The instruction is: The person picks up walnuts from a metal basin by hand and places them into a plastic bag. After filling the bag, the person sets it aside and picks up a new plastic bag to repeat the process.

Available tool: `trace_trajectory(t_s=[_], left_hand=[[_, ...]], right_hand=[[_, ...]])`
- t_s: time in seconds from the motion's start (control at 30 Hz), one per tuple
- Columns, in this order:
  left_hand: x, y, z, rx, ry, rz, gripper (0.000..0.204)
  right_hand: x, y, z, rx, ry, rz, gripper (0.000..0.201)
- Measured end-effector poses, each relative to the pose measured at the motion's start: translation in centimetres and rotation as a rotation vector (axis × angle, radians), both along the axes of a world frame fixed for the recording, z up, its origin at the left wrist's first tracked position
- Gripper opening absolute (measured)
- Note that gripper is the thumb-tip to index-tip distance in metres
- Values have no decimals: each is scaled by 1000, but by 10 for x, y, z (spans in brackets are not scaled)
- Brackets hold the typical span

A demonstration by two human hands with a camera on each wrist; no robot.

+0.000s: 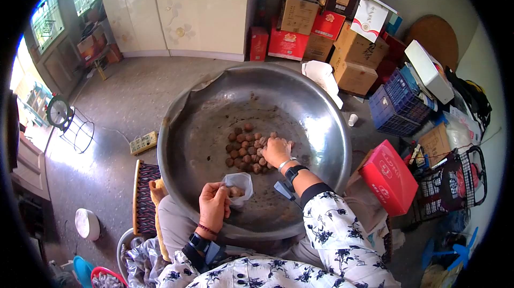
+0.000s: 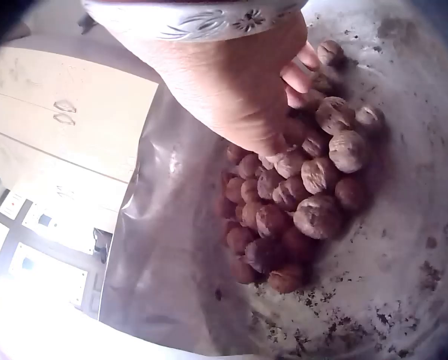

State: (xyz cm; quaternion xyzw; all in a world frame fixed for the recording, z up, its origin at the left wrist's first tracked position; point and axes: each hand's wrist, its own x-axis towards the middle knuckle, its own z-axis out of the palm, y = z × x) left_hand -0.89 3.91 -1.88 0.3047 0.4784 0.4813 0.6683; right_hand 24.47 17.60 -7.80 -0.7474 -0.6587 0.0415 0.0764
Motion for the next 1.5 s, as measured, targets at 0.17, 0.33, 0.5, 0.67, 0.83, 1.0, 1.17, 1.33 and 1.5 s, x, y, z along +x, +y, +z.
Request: trace_trajectory(t_s=[0.17, 0.33, 0.5, 0.67, 0.83, 1.0, 1.17, 1.33, 1.5], left_hand=[[0, -1, -1, 16, -8, 0, 11], [-1, -1, -1, 13, -9, 3, 11], [-2, -1, -1, 24, 1, 1, 12], [-2, -1, -1, 16, 20, 1, 13], [-2, -1, -3, 22, 21, 12, 12], [-1, -1, -4, 21, 0, 21, 12], [-1, -1, -4, 27, -5, 22, 12], [-1, -1, -6, 33, 16, 13, 12], [-3, -3, 1, 34, 19, 8, 12]], right_hand=[[1, -4, -4, 40, 10, 72, 27], [4, -4, -1, 63, 185, 84, 21], [-3, -11, 24, -3, 510, 180, 21], [-18, -26, 57, -50, 674, 277, 25], [-40, -46, 93, -106, 763, 438, 23], [-50, -59, 103, -51, 665, 701, 22], [-54, -64, 101, -56, 640, 774, 23], [-38, -45, 102, -16, 612, 533, 21], [-4, -10, 61, 239, 374, 364, 20]])
